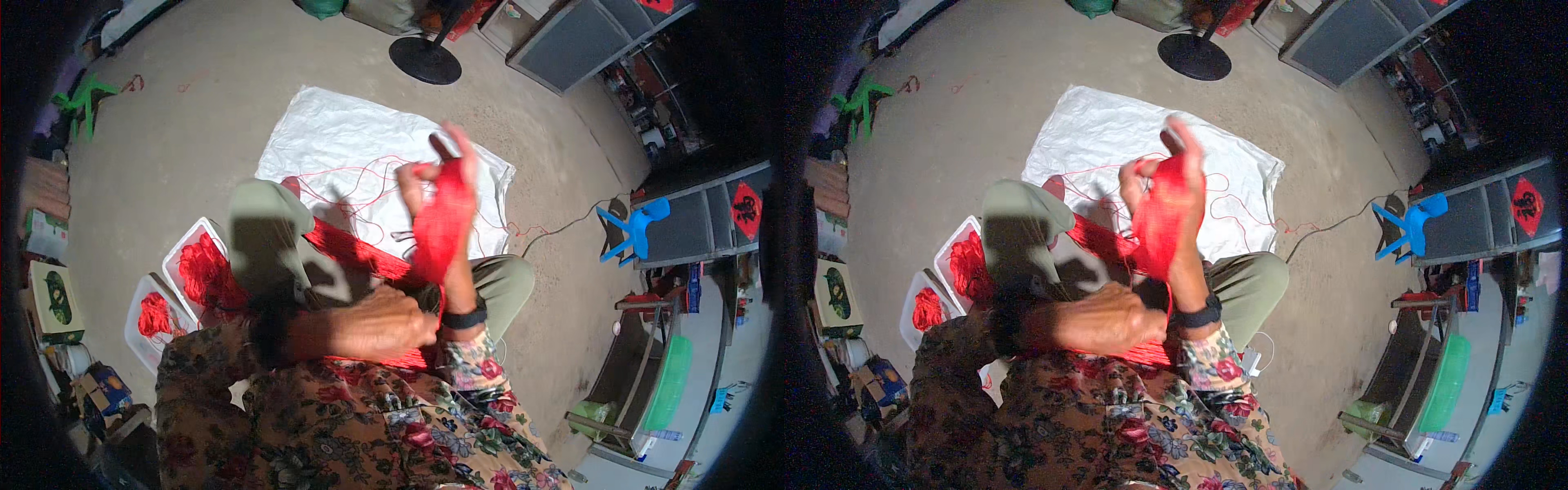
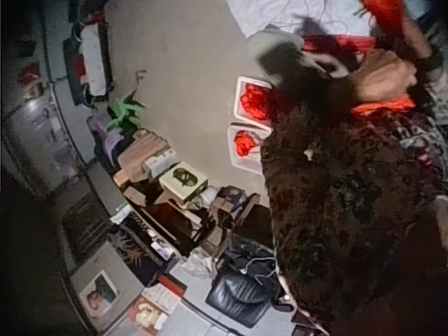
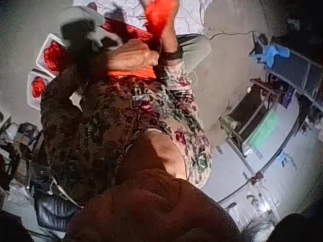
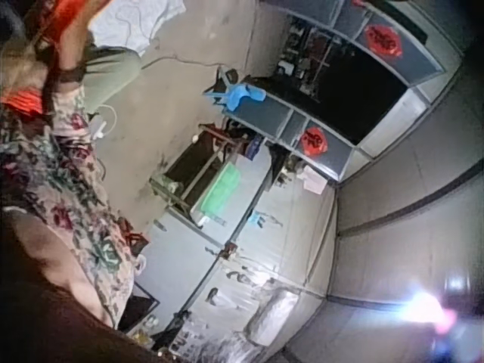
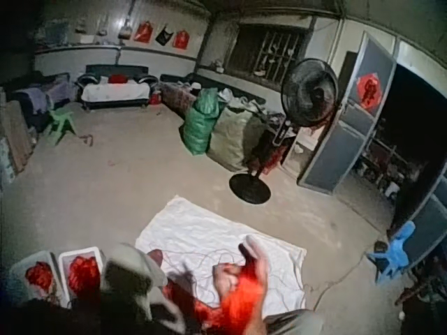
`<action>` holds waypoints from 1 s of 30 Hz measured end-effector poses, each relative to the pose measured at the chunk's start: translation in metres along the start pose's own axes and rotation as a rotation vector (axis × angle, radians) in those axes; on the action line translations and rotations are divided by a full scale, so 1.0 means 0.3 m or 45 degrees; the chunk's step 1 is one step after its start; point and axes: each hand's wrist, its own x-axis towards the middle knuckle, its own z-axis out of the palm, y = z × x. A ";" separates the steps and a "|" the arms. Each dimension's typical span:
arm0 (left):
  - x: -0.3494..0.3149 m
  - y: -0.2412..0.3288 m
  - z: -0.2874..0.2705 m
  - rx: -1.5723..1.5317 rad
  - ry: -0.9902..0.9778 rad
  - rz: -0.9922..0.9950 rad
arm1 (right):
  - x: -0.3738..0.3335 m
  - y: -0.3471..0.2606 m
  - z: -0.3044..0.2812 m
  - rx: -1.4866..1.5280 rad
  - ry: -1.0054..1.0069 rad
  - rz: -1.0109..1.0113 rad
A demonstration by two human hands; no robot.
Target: Winding red yarn around the hand to create a bundle from a larger mass of thread.
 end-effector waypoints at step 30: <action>-0.025 -0.087 0.042 -0.130 0.163 0.005 | -0.031 -0.038 -0.053 0.159 -0.176 -0.099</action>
